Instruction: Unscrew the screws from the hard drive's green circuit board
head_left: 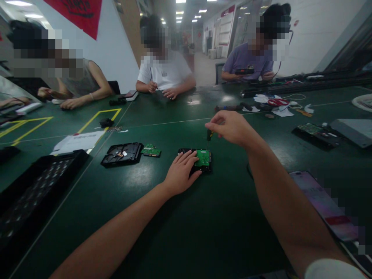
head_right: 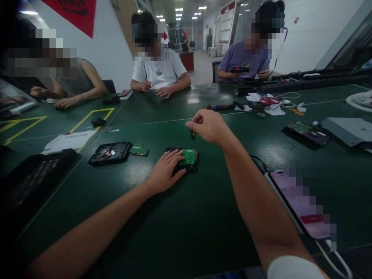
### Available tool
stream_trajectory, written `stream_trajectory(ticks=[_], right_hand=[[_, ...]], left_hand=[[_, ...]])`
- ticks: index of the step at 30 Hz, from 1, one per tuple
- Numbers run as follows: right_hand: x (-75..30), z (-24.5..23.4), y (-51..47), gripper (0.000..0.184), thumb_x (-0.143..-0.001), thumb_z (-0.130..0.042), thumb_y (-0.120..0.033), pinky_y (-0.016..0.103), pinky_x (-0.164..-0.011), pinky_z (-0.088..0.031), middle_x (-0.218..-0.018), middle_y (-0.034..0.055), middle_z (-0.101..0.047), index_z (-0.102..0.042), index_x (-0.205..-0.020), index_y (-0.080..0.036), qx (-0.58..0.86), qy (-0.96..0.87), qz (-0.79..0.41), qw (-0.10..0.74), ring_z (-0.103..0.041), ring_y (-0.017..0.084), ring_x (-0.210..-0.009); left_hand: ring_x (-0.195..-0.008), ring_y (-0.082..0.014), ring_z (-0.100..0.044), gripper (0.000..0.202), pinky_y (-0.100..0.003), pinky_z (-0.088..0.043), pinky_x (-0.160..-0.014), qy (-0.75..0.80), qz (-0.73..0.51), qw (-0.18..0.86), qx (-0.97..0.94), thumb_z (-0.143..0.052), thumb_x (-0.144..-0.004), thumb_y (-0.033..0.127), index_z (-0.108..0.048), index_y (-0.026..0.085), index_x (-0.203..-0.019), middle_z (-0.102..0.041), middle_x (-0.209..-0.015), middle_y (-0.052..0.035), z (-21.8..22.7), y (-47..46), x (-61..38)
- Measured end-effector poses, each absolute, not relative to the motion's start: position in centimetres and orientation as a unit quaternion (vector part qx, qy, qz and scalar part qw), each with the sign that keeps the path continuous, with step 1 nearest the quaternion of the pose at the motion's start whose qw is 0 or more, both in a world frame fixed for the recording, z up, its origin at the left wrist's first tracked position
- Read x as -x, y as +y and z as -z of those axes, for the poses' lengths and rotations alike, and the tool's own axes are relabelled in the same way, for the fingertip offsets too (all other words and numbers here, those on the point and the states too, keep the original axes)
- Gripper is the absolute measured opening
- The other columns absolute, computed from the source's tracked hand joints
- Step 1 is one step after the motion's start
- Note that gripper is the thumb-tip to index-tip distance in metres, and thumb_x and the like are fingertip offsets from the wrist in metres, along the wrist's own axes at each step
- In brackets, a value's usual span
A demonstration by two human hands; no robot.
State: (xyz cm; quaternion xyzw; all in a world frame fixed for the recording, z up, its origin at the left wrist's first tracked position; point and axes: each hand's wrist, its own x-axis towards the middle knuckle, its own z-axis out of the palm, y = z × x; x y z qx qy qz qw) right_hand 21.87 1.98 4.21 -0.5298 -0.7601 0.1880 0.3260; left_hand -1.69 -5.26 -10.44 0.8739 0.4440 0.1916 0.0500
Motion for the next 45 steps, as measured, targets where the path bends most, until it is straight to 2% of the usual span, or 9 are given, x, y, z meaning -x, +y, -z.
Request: stream_trajectory(ticks=[4, 9, 14, 20, 24, 28, 36, 42, 45], right_hand=[[-21.72, -4.08, 2.13, 0.017, -0.096, -0.07, -0.03, 0.032, -0.066, -0.056, -0.088, 0.0087, -0.079, -0.078, -0.101, -0.017, 0.512, -0.763, -0.222, 0.325, -0.071, 0.018, -0.063], [-21.62, -3.76, 2.51, 0.022, -0.101, -0.062, -0.029, 0.032, -0.07, -0.056, -0.082, 0.0065, -0.078, -0.08, -0.107, -0.018, 0.515, -0.759, -0.221, 0.331, -0.072, 0.019, -0.071], [-21.82, -3.83, 2.52, 0.017, -0.097, -0.069, -0.032, 0.032, -0.07, -0.055, -0.097, 0.0079, -0.08, -0.08, -0.1, -0.019, 0.501, -0.775, -0.2, 0.328, -0.071, 0.019, -0.074], [-21.65, -4.08, 2.05, 0.017, -0.093, -0.075, -0.032, 0.034, -0.065, -0.057, -0.096, 0.0108, -0.08, -0.075, -0.101, -0.017, 0.526, -0.751, -0.222, 0.331, -0.069, 0.018, -0.06], [-21.51, -4.0, 2.14, 0.014, -0.096, -0.068, -0.026, 0.034, -0.072, -0.058, -0.096, 0.0098, -0.08, -0.076, -0.104, -0.018, 0.517, -0.761, -0.212, 0.33, -0.073, 0.02, -0.073], [-21.55, -3.79, 2.44, 0.016, -0.099, -0.066, -0.032, 0.033, -0.075, -0.056, -0.097, 0.0084, -0.08, -0.077, -0.1, -0.02, 0.504, -0.775, -0.191, 0.329, -0.073, 0.022, -0.082], [-21.61, -4.14, 1.85, 0.022, -0.093, -0.077, -0.04, 0.034, -0.066, -0.055, -0.088, 0.0078, -0.079, -0.075, -0.096, -0.019, 0.536, -0.747, -0.213, 0.332, -0.069, 0.018, -0.06], [-21.67, -4.05, 2.07, 0.01, -0.095, -0.071, -0.025, 0.032, -0.074, -0.055, -0.101, 0.0079, -0.08, -0.078, -0.099, -0.02, 0.493, -0.778, -0.2, 0.334, -0.072, 0.021, -0.079], [-21.7, -4.06, 2.17, 0.009, -0.093, -0.072, -0.025, 0.033, -0.077, -0.054, -0.102, 0.0082, -0.08, -0.079, -0.097, -0.02, 0.493, -0.782, -0.183, 0.335, -0.072, 0.022, -0.086]], left_hand=[[-0.159, -0.0291, -0.037, 0.046, -0.057, -0.029, -0.131, 0.442, -0.193, 0.048, -0.875, -0.056, -0.105, 0.048, -0.055, 0.022, -0.143, -0.047, -0.166, -0.0111, 10.48, -5.27, 1.75], [-0.158, -0.0291, -0.039, 0.045, -0.057, -0.03, -0.131, 0.441, -0.196, 0.049, -0.874, -0.056, -0.105, 0.048, -0.055, 0.023, -0.142, -0.049, -0.165, -0.0114, 10.45, -5.29, 1.76], [-0.159, -0.029, -0.038, 0.045, -0.056, -0.03, -0.131, 0.443, -0.195, 0.048, -0.874, -0.057, -0.105, 0.049, -0.056, 0.022, -0.141, -0.048, -0.165, -0.0109, 10.37, -5.31, 1.7], [-0.158, -0.0288, -0.038, 0.045, -0.057, -0.03, -0.131, 0.441, -0.196, 0.05, -0.874, -0.057, -0.104, 0.048, -0.056, 0.023, -0.141, -0.048, -0.165, -0.0109, 10.4, -5.26, 1.69], [-0.158, -0.0294, -0.039, 0.045, -0.057, -0.03, -0.131, 0.442, -0.196, 0.05, -0.874, -0.057, -0.104, 0.048, -0.056, 0.023, -0.142, -0.049, -0.165, -0.0109, 10.37, -5.27, 1.69], [-0.158, -0.0294, -0.038, 0.045, -0.057, -0.03, -0.131, 0.444, -0.194, 0.05, -0.873, -0.057, -0.104, 0.049, -0.056, 0.023, -0.142, -0.049, -0.165, -0.011, 10.4, -5.29, 1.7], [-0.159, -0.0291, -0.038, 0.045, -0.056, -0.029, -0.131, 0.44, -0.199, 0.053, -0.874, -0.057, -0.104, 0.048, -0.056, 0.023, -0.141, -0.049, -0.165, -0.0101, 10.39, -5.28, 1.71], [-0.159, -0.0291, -0.038, 0.045, -0.056, -0.03, -0.131, 0.444, -0.194, 0.047, -0.874, -0.057, -0.105, 0.048, -0.055, 0.022, -0.142, -0.048, -0.166, -0.0108, 10.34, -5.32, 1.63], [-0.159, -0.0292, -0.038, 0.045, -0.056, -0.03, -0.131, 0.443, -0.195, 0.048, -0.874, -0.057, -0.104, 0.048, -0.056, 0.021, -0.141, -0.048, -0.165, -0.0113, 10.22, -5.34, 1.62]])
